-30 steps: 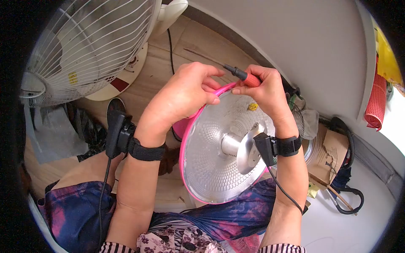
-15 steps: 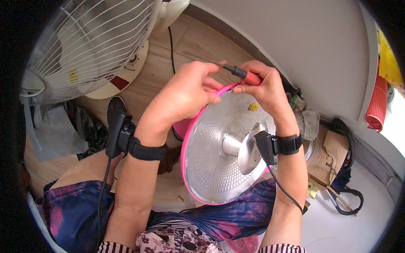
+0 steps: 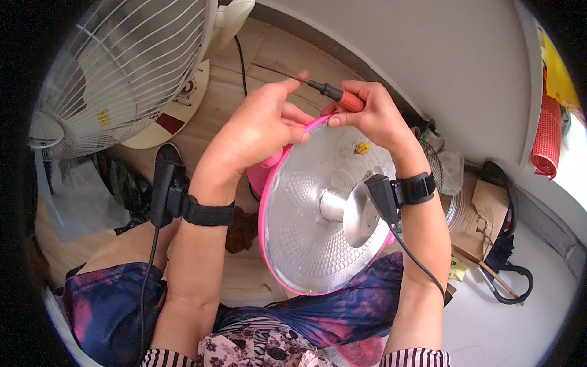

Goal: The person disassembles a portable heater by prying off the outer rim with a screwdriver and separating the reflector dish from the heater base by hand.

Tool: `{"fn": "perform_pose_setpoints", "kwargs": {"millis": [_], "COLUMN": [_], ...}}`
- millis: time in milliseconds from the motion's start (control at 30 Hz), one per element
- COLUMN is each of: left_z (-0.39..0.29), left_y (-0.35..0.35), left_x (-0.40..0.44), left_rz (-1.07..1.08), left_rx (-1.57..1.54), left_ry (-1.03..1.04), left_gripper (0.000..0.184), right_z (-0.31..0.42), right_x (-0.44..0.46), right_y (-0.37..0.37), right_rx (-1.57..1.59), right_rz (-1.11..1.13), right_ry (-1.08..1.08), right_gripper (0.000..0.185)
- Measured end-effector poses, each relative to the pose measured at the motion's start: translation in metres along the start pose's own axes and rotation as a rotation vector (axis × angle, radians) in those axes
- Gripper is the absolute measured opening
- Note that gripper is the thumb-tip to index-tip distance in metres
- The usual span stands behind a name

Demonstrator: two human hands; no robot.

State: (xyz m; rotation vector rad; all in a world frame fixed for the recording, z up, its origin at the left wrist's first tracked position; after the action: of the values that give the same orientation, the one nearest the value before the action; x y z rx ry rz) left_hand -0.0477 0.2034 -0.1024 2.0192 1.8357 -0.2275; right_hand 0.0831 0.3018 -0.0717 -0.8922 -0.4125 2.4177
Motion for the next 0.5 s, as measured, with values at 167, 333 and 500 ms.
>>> {"fn": "perform_pose_setpoints", "kwargs": {"millis": [167,333,500], "left_z": [-0.007,0.003,0.003], "left_y": [-0.005,0.003,0.006], "left_x": [0.002,0.019,0.024], "left_rz": [0.019,0.023,0.072], "left_rx": [0.065,0.226,0.270], "left_ry": [-0.058,-0.081,-0.033], "left_gripper": [0.075,0.042,0.028], "right_z": [-0.003,-0.005,-0.008], "right_x": [-0.003,-0.005,-0.011], "right_y": [0.000,-0.003,-0.013], "right_rx": [0.081,-0.005,0.011], "right_rz": [-0.053,-0.081,-0.164], "right_ry": [-0.005,-0.012,-0.097], "right_gripper": [0.027,0.030,0.037]}}
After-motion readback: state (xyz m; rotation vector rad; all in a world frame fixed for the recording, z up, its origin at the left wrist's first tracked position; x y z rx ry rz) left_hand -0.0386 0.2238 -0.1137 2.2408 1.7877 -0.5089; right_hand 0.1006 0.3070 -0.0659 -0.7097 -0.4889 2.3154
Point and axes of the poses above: each hand's wrist, its own x-axis towards the middle knuckle, its own y-axis out of the palm, z = x × y, the point moved 6 cm from there along x, towards the middle knuckle, and after that the axes turned 2 degrees about -y, right-handed, at the moved point
